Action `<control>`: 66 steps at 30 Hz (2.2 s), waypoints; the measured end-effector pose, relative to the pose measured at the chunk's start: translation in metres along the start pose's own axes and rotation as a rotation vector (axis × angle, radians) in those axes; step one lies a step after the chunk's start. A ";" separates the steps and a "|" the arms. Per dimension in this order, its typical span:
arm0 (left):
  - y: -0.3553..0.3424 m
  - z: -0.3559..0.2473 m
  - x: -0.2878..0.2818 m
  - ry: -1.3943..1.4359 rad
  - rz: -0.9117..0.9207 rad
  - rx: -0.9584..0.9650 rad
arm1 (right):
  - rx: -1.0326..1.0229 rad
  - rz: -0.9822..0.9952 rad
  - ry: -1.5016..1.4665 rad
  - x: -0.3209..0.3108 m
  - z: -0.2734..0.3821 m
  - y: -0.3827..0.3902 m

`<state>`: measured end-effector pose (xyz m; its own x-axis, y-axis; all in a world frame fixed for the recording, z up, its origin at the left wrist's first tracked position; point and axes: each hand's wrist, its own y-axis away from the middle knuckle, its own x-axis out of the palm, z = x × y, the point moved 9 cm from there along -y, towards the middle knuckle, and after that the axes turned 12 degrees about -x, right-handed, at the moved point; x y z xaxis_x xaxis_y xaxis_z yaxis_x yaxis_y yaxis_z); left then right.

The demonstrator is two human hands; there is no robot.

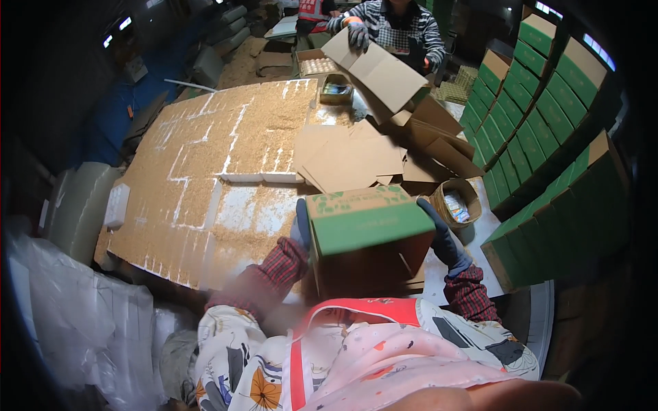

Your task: The person places items into cardboard boxes and stacks the filled boxes onto a larger pile.

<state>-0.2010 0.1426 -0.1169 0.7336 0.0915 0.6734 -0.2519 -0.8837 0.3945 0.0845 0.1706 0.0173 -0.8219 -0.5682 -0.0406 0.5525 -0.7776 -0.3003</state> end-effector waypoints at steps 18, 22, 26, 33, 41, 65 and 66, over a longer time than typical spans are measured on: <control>0.404 -0.002 -0.460 0.005 -1.895 0.227 | 0.487 -0.060 0.630 -0.050 -0.210 -0.001; 0.349 0.012 -0.461 0.162 -1.485 0.218 | 0.482 -0.110 0.615 -0.031 -0.191 0.007; 0.300 0.024 -0.415 0.509 -0.993 0.423 | 0.380 -0.144 0.547 -0.026 -0.198 0.003; 0.239 0.005 -0.249 0.361 -0.404 0.249 | 0.421 -0.156 0.501 0.011 -0.137 -0.010; 0.168 -0.047 -0.034 -0.536 0.103 -0.001 | 0.336 -0.257 0.582 -0.002 -0.125 -0.012; 0.065 0.030 -0.019 -1.735 -0.709 -0.406 | 0.460 -0.020 1.360 -0.193 -0.137 0.048; 0.065 0.033 -0.004 -1.824 -0.774 -0.404 | 0.480 -0.009 1.322 -0.199 -0.139 0.051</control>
<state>-0.1999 0.0701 -0.1147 0.3250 -0.3819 -0.8652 0.4579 -0.7369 0.4973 0.2569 0.2812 -0.1224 -0.1991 -0.1020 -0.9747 0.3193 -0.9470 0.0339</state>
